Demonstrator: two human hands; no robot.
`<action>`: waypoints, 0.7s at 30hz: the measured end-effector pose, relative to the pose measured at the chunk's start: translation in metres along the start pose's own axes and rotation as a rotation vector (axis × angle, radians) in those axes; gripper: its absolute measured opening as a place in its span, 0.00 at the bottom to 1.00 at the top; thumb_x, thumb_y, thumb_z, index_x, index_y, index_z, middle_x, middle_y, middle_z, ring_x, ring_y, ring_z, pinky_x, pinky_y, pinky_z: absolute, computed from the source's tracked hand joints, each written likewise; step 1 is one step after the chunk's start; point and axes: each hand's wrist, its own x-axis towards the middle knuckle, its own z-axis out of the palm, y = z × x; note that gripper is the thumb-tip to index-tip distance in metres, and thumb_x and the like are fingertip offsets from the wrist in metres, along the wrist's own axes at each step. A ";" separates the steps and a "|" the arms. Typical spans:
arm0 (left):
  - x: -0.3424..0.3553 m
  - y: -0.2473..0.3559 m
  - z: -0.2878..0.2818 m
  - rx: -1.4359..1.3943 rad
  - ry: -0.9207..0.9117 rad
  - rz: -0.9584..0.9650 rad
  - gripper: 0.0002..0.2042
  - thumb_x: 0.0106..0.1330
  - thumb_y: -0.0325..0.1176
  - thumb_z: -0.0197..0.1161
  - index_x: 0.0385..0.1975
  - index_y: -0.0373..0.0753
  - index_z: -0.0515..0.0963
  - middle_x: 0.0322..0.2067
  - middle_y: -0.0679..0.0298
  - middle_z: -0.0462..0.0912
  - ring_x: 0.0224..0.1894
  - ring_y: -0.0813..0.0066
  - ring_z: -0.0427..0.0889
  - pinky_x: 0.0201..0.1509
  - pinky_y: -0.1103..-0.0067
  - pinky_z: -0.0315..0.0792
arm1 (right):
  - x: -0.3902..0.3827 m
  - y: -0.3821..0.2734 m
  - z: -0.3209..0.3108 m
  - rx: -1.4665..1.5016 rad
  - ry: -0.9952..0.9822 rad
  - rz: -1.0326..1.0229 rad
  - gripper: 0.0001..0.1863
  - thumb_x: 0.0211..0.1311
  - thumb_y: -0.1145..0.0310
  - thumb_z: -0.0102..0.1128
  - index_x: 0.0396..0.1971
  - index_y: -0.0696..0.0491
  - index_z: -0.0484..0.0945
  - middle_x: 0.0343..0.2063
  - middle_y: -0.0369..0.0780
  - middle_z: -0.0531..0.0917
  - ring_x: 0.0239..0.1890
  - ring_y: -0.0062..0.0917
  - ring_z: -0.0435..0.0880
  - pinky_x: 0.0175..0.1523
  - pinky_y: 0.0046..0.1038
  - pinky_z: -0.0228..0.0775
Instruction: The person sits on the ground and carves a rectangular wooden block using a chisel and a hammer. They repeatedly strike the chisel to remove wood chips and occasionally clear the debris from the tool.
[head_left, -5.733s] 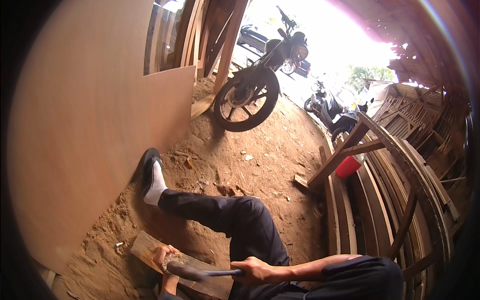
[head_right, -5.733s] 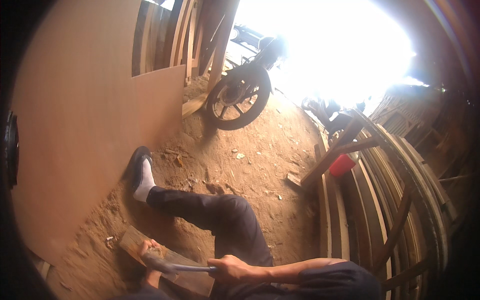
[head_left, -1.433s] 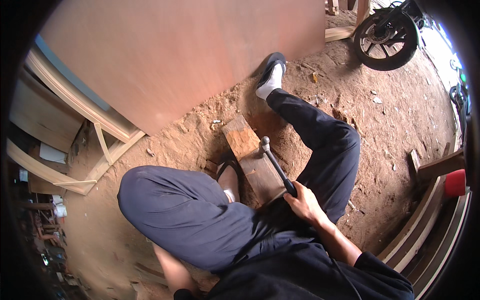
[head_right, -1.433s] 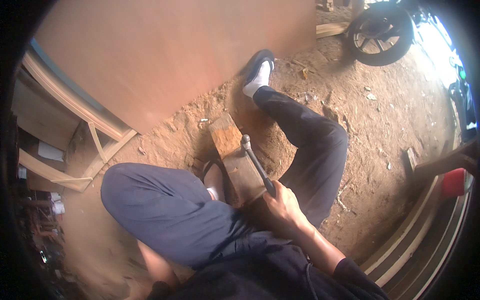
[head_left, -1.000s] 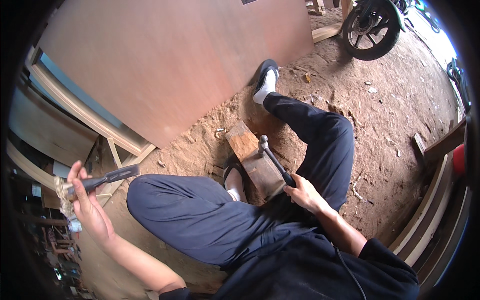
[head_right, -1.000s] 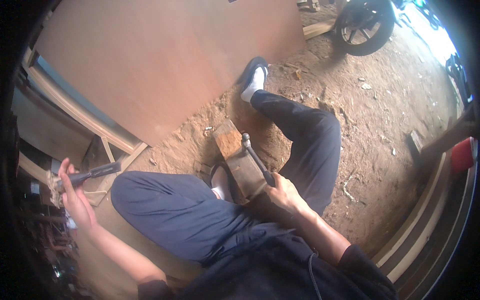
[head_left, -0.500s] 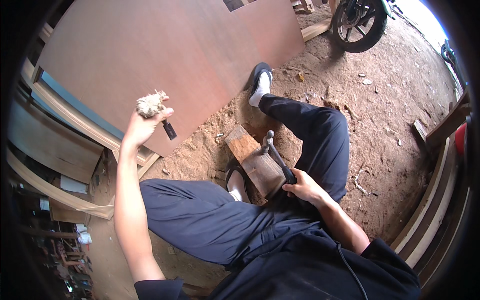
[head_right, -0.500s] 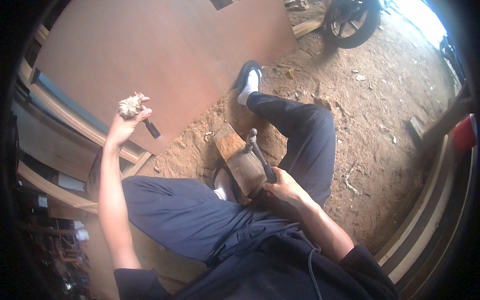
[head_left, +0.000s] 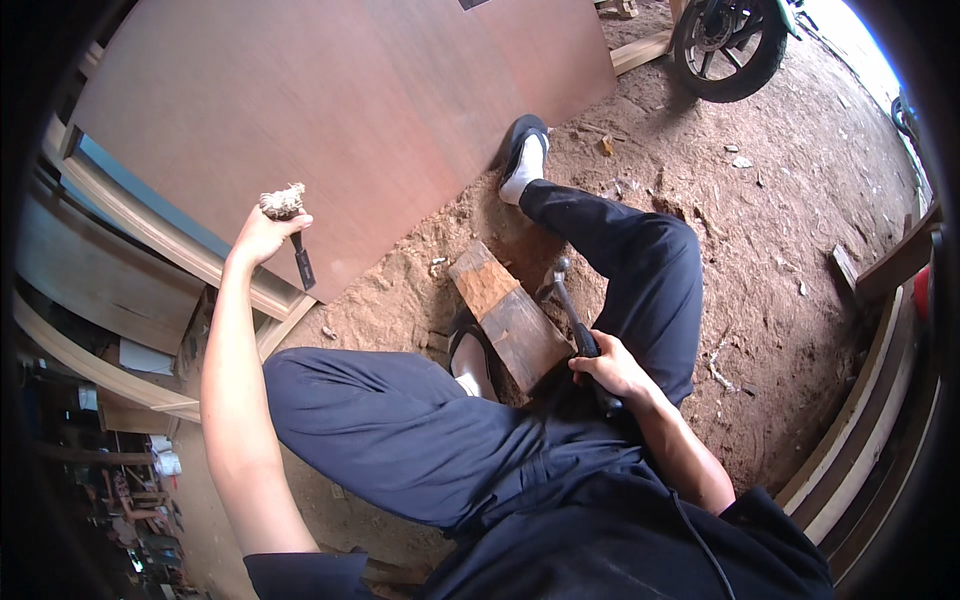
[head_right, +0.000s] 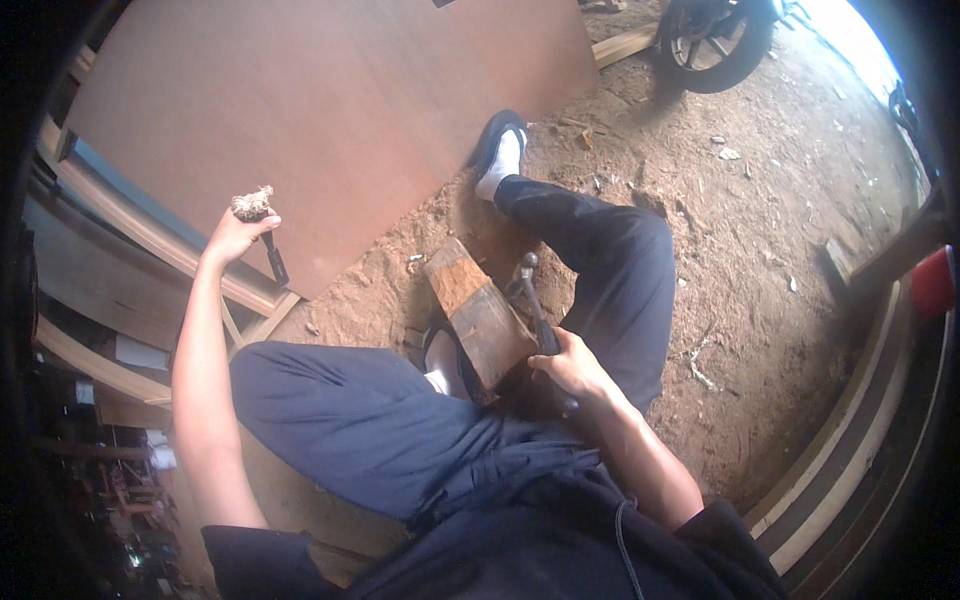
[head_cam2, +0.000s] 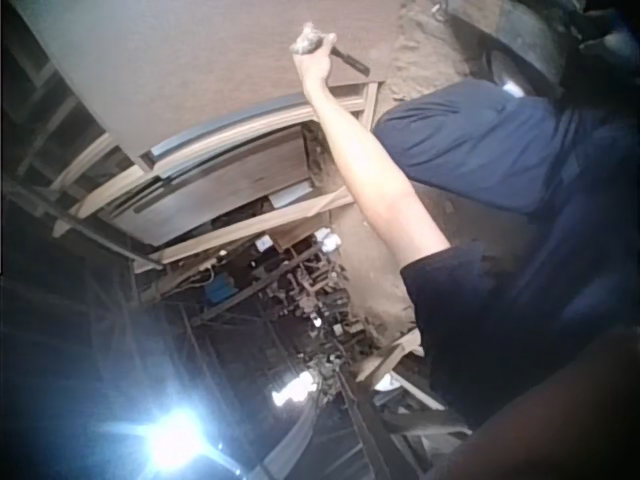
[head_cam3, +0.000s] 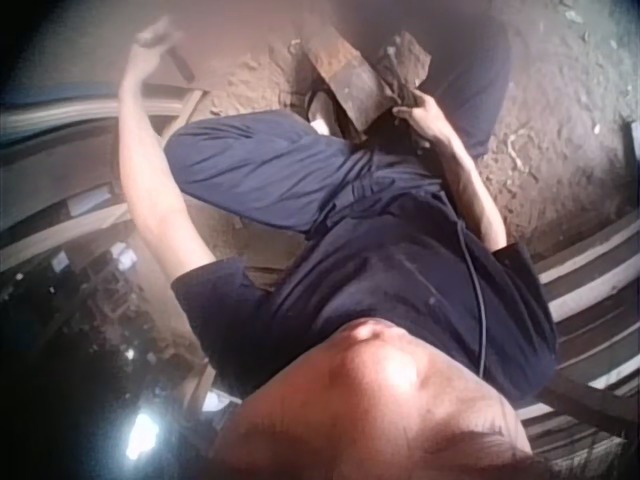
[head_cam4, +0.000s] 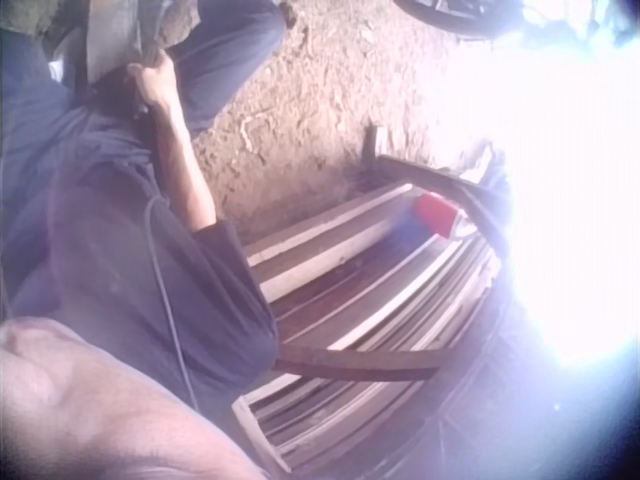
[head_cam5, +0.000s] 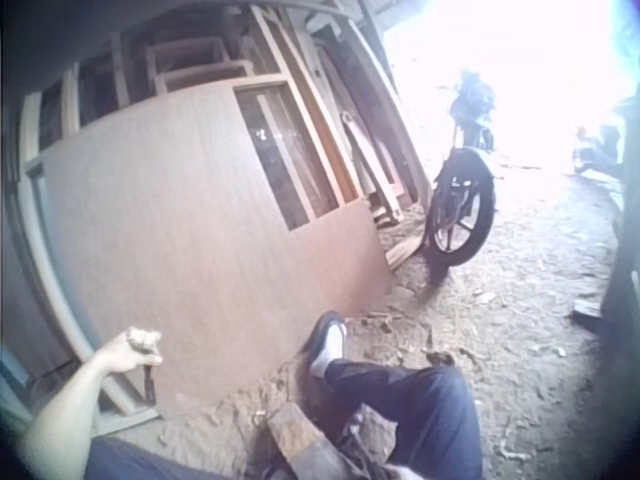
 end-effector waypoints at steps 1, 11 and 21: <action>0.004 -0.012 0.001 0.010 0.029 0.007 0.09 0.60 0.32 0.76 0.32 0.37 0.82 0.30 0.70 0.84 0.37 0.80 0.80 0.48 0.76 0.75 | 0.001 0.001 0.001 0.006 -0.006 0.005 0.21 0.61 0.68 0.66 0.52 0.61 0.76 0.29 0.42 0.87 0.34 0.26 0.87 0.44 0.29 0.78; 0.004 -0.032 0.028 0.045 -0.111 -0.019 0.07 0.61 0.29 0.74 0.33 0.38 0.83 0.29 0.70 0.82 0.33 0.81 0.79 0.40 0.78 0.75 | 0.000 -0.016 0.004 0.123 0.050 0.055 0.21 0.62 0.75 0.66 0.54 0.61 0.75 0.27 0.39 0.83 0.29 0.22 0.85 0.40 0.27 0.78; -0.008 -0.059 0.030 0.058 -0.152 -0.276 0.06 0.64 0.32 0.72 0.38 0.42 0.82 0.29 0.75 0.79 0.32 0.84 0.77 0.36 0.81 0.73 | 0.001 -0.009 -0.002 0.375 0.023 0.052 0.27 0.63 0.74 0.67 0.60 0.63 0.69 0.28 0.38 0.83 0.31 0.22 0.85 0.42 0.27 0.78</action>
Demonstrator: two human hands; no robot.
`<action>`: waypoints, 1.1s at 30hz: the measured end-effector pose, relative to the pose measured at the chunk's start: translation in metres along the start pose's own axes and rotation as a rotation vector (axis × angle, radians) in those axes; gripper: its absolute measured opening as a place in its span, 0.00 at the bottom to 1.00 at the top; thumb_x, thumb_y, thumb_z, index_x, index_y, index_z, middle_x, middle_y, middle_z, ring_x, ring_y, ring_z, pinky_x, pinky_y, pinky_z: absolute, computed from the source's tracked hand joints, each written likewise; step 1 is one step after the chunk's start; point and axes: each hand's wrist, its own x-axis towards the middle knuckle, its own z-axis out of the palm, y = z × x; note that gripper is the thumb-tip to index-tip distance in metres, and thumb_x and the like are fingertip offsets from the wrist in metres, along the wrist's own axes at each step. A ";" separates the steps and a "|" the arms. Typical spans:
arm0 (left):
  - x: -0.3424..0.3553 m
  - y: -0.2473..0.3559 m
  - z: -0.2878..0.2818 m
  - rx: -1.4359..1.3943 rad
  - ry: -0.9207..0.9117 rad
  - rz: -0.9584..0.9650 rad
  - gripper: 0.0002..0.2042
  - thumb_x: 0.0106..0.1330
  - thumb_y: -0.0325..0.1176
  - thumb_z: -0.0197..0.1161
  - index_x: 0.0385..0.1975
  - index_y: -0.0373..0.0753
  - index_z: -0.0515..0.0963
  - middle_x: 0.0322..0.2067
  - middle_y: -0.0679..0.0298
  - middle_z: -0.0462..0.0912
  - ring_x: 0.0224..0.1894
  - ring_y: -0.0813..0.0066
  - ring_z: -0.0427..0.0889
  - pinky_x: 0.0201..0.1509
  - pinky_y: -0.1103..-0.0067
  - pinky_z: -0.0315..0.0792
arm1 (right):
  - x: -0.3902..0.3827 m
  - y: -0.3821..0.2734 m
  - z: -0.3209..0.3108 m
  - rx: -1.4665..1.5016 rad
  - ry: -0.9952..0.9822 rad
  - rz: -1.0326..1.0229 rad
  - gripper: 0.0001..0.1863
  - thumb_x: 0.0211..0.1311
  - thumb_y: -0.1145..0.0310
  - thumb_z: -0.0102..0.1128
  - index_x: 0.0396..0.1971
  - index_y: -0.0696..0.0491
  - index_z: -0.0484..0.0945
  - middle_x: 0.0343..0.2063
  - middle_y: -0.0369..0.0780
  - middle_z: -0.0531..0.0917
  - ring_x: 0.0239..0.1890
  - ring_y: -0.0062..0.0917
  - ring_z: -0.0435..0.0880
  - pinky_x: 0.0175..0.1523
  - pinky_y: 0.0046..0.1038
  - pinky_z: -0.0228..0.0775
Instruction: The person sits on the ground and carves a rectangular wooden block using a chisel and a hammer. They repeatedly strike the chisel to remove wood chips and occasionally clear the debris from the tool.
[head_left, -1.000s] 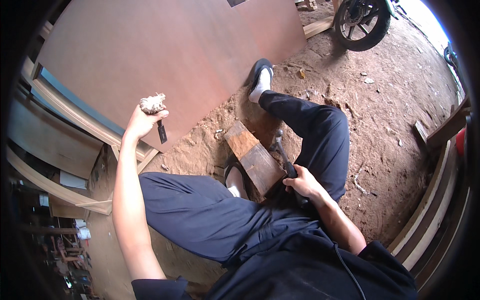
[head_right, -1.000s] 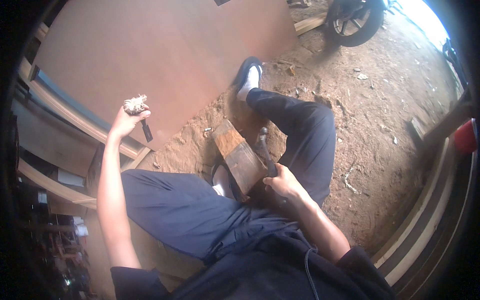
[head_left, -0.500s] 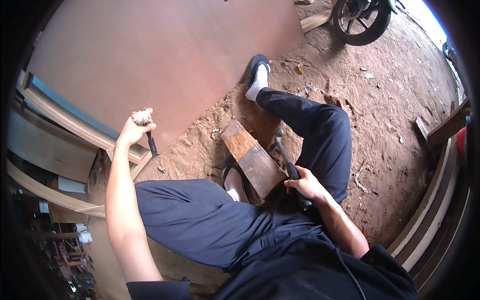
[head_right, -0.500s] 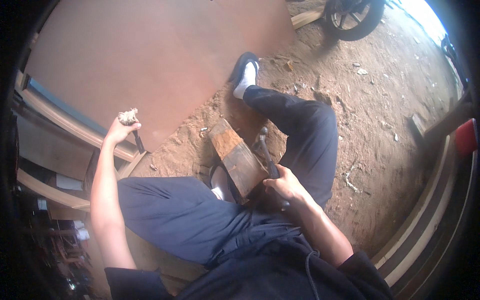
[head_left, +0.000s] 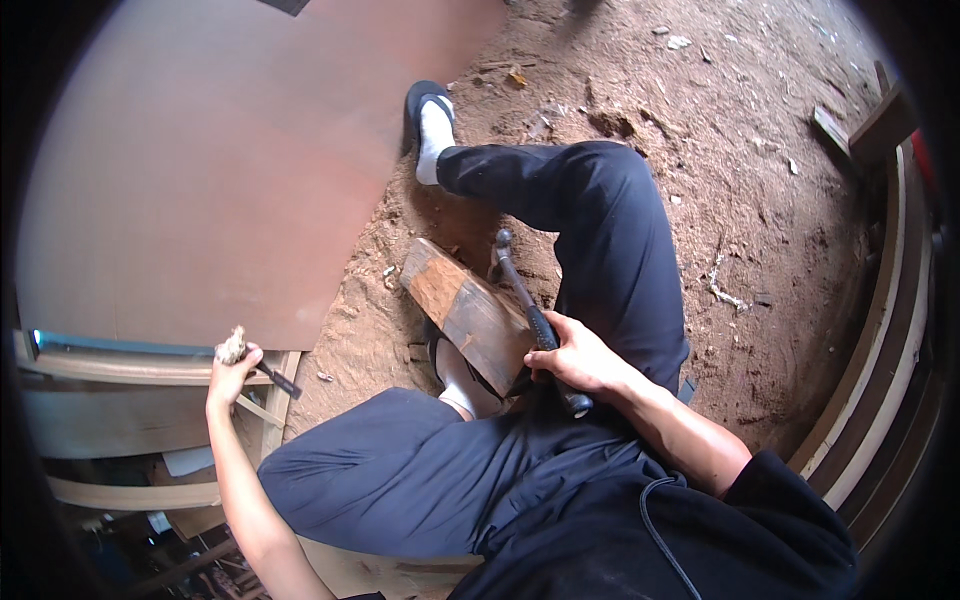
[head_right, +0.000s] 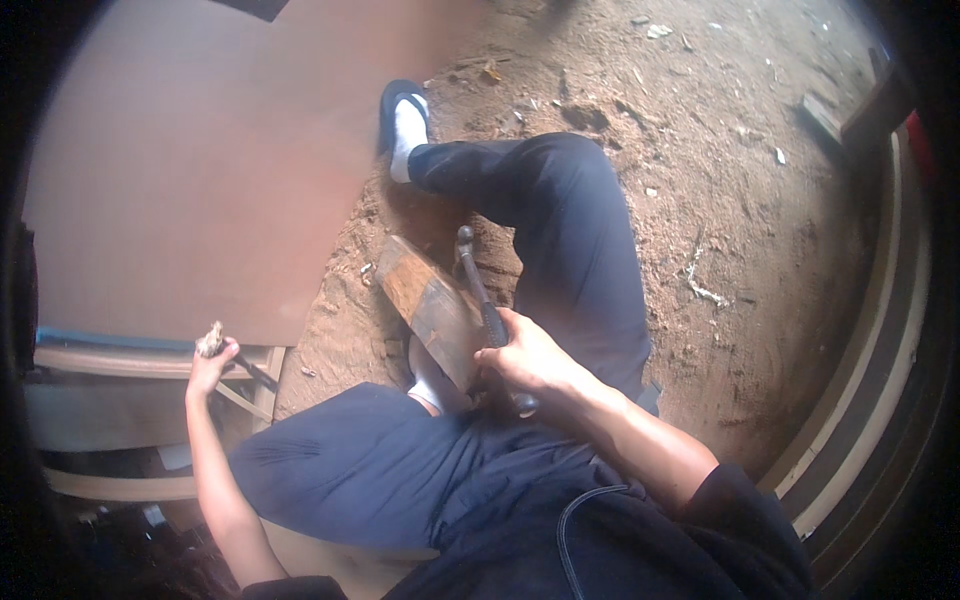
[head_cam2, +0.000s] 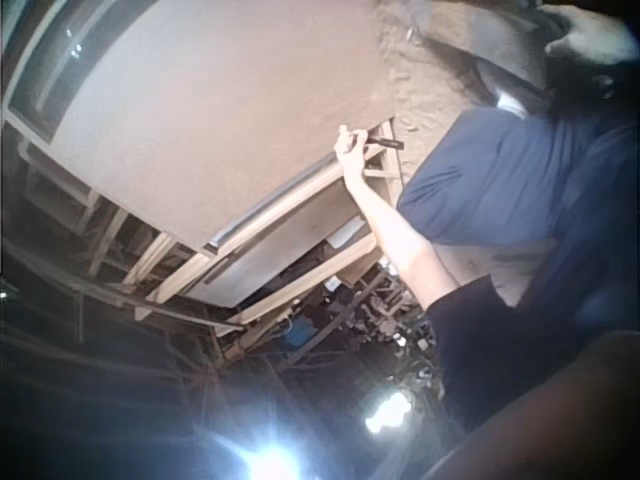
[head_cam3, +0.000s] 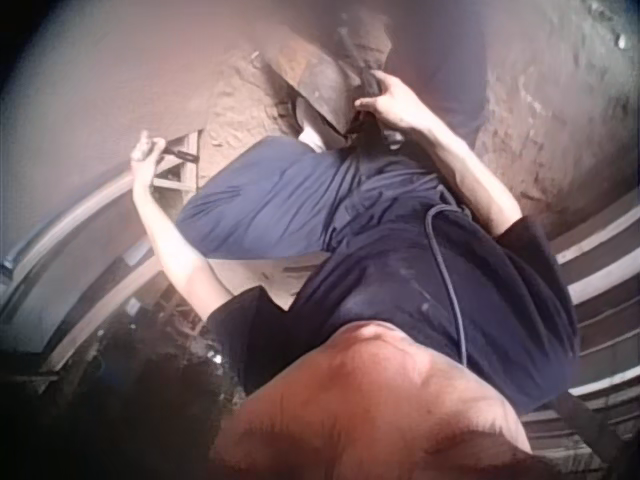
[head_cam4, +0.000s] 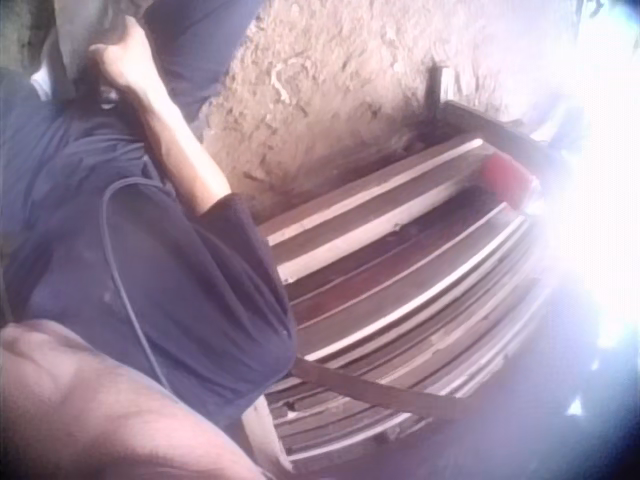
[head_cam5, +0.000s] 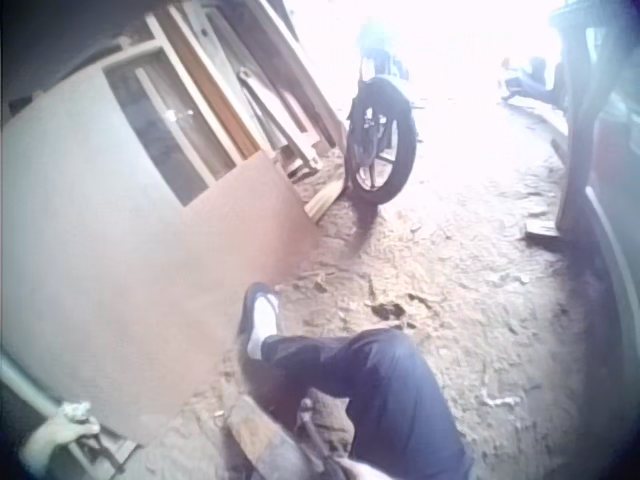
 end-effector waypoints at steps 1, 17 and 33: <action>-0.002 -0.005 -0.004 0.011 -0.001 -0.016 0.07 0.64 0.34 0.72 0.38 0.43 0.82 0.30 0.74 0.80 0.34 0.83 0.79 0.37 0.80 0.74 | 0.001 0.002 0.000 0.030 -0.005 -0.006 0.27 0.63 0.74 0.67 0.61 0.63 0.69 0.28 0.38 0.83 0.31 0.22 0.85 0.42 0.27 0.78; -0.023 0.006 -0.011 -0.115 0.026 -0.130 0.15 0.66 0.36 0.72 0.49 0.41 0.81 0.42 0.68 0.85 0.47 0.76 0.84 0.53 0.73 0.80 | 0.007 -0.004 -0.016 0.355 -0.094 -0.001 0.33 0.64 0.76 0.66 0.67 0.61 0.63 0.27 0.34 0.77 0.25 0.19 0.82 0.32 0.23 0.76; -0.036 0.014 -0.016 -0.174 0.020 -0.041 0.13 0.66 0.34 0.72 0.47 0.39 0.81 0.41 0.66 0.84 0.47 0.76 0.82 0.58 0.76 0.74 | 0.057 -0.054 -0.023 -0.278 -0.150 -0.181 0.35 0.63 0.72 0.66 0.69 0.57 0.64 0.34 0.39 0.81 0.30 0.19 0.80 0.37 0.27 0.75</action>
